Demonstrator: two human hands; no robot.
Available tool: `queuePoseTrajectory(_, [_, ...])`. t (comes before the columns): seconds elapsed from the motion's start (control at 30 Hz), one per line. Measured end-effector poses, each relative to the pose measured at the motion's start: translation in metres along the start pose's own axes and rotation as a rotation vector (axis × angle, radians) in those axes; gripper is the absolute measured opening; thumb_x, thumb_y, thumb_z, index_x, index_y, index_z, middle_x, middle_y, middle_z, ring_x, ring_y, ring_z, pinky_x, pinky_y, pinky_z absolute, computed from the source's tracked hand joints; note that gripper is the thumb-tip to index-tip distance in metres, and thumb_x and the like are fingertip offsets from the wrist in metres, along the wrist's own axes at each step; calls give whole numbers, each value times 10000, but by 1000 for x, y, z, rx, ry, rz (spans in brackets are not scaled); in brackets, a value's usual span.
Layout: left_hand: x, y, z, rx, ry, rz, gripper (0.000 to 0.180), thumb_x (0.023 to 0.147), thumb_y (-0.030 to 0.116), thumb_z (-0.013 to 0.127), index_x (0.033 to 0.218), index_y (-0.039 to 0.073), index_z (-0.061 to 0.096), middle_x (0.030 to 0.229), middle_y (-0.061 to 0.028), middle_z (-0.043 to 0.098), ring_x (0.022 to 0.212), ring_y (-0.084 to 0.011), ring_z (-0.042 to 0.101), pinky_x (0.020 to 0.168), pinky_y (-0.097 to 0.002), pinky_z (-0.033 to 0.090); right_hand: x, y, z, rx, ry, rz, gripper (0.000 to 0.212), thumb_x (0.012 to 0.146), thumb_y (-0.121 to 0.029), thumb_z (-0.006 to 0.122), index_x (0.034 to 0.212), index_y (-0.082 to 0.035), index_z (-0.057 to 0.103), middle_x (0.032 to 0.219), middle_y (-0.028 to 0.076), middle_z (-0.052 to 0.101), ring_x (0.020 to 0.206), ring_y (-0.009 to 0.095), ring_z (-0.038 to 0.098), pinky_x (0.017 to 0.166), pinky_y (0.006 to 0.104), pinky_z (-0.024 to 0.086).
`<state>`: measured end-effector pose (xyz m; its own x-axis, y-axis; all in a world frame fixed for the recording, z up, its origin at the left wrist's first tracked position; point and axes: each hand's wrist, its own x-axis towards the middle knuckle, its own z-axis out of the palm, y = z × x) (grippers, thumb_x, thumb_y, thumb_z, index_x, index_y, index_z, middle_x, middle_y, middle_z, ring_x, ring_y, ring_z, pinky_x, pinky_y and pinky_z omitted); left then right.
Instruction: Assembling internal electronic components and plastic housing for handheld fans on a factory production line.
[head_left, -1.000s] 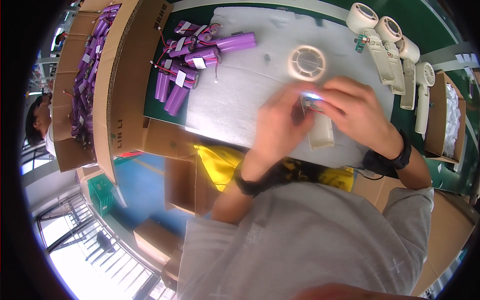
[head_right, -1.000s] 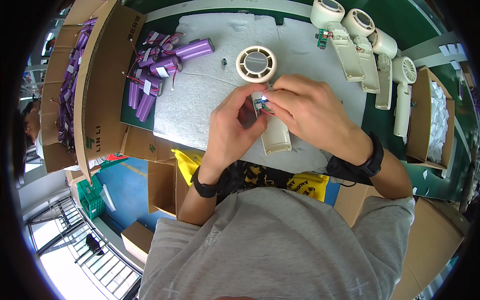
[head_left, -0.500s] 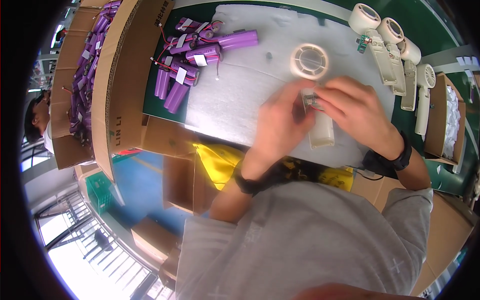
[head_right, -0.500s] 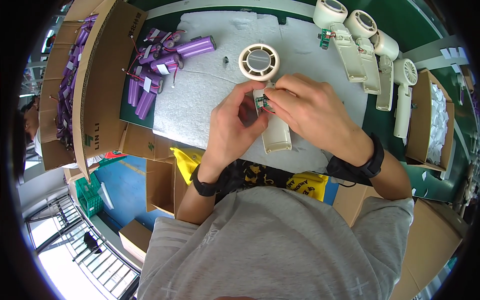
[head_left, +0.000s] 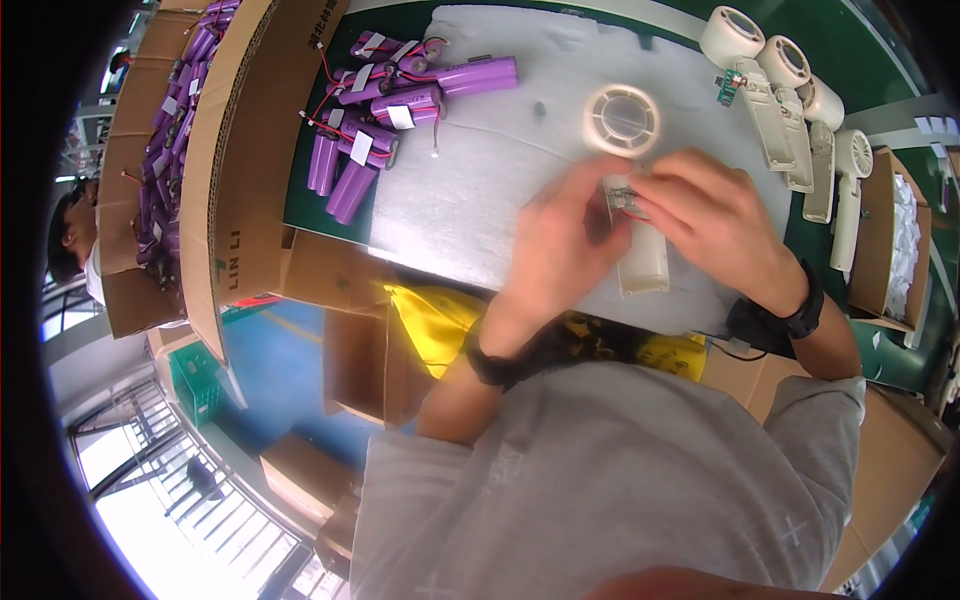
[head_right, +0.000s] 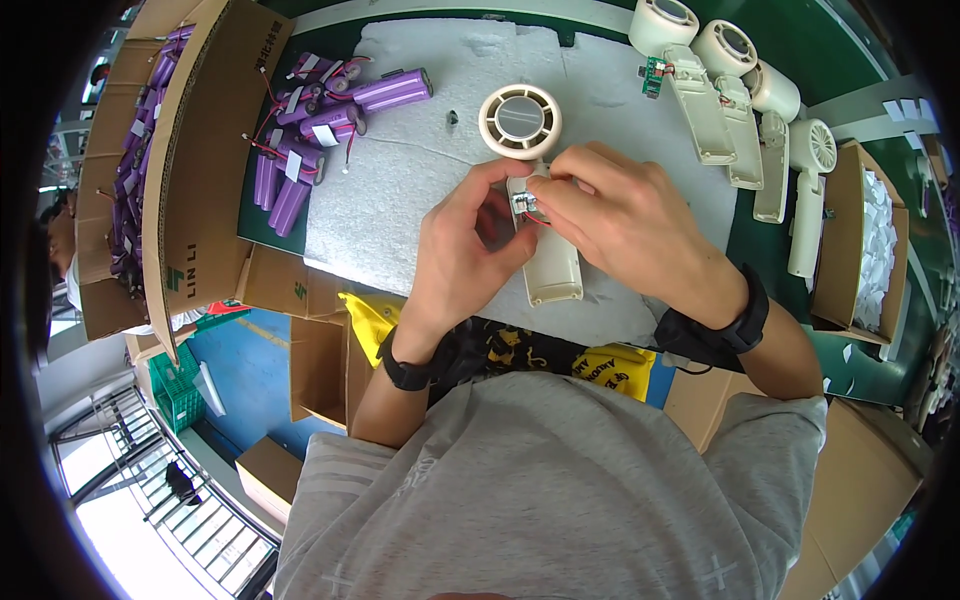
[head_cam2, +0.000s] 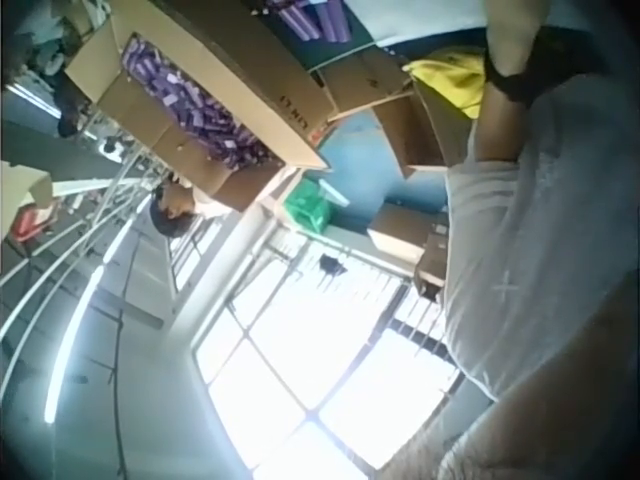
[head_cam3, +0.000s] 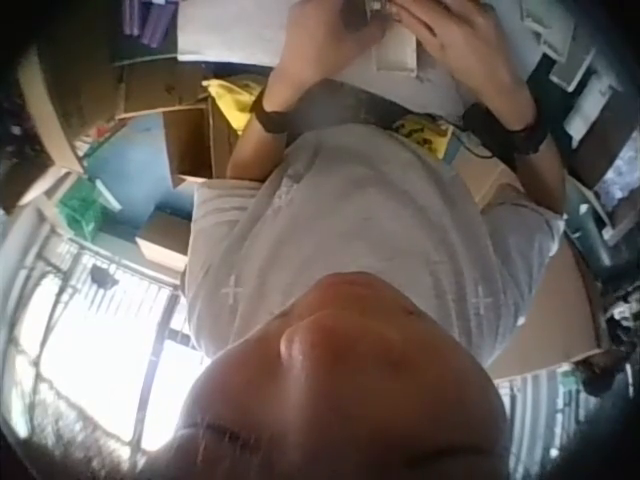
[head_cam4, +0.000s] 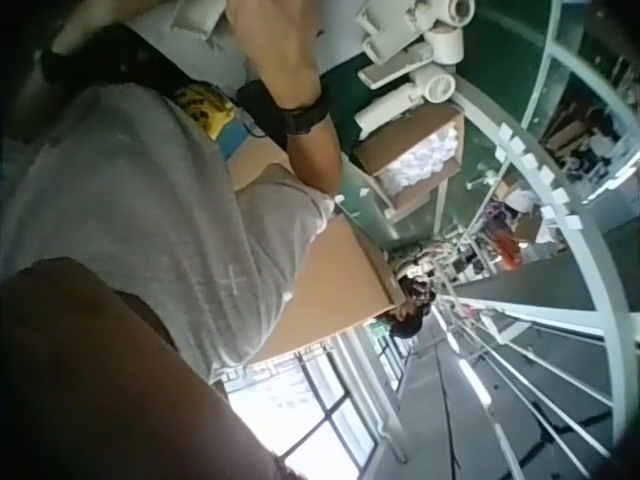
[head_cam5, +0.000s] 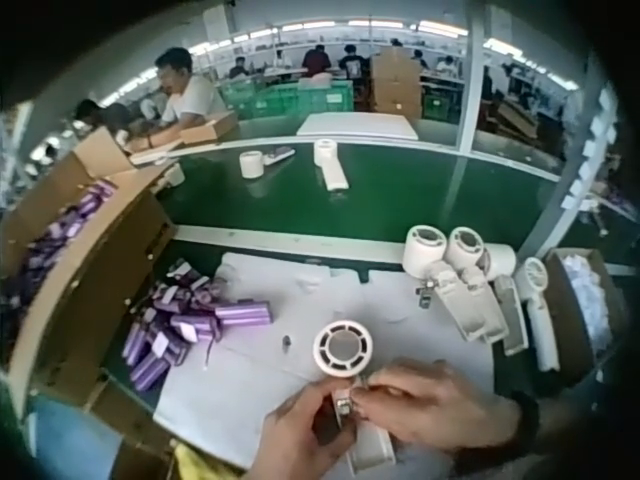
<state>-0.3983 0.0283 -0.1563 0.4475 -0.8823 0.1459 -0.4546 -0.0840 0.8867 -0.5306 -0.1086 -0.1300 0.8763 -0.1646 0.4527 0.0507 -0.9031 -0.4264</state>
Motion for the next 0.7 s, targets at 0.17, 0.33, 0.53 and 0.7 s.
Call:
queuePoseTrajectory(0.17, [0, 0, 0, 5, -5, -8, 480, 731, 19, 732, 1180, 104, 584, 723, -32, 583, 600, -118, 546, 580, -261, 475, 2, 1, -1, 0, -17, 4, 245, 738, -29, 754, 971, -8, 681, 890, 89, 587, 698, 255, 596, 591, 347, 497])
queuePoseTrajectory(0.33, [1, 3, -3, -13, -27, -26, 484, 737, 16, 727, 1190, 103, 583, 738, -31, 587, 615, -116, 550, 590, -262, 476, 2, 2, -2, 1, -41, 1, 249, 745, -28, 747, 982, -6, 676, 896, 92, 585, 702, 257, 596, 594, 350, 498])
queuePoseTrajectory(0.53, [3, -8, -17, -458, -209, -180, 409, 862, -41, 601, 1262, 33, 558, 902, -33, 621, 802, -85, 578, 726, -241, 483, 0, 3, 1, -21, -56, 1, 257, 756, -24, 737, 1004, -8, 673, 892, 89, 581, 703, 255, 596, 595, 352, 498])
queuePoseTrajectory(0.7, [6, -19, -9, -424, -140, -118, 380, 870, -44, 538, 1229, 67, 597, 812, -61, 640, 742, -99, 610, 693, -260, 506, 1, 4, 0, -5, -34, -7, 263, 757, -22, 737, 1013, -17, 678, 880, 84, 581, 703, 254, 596, 592, 351, 498])
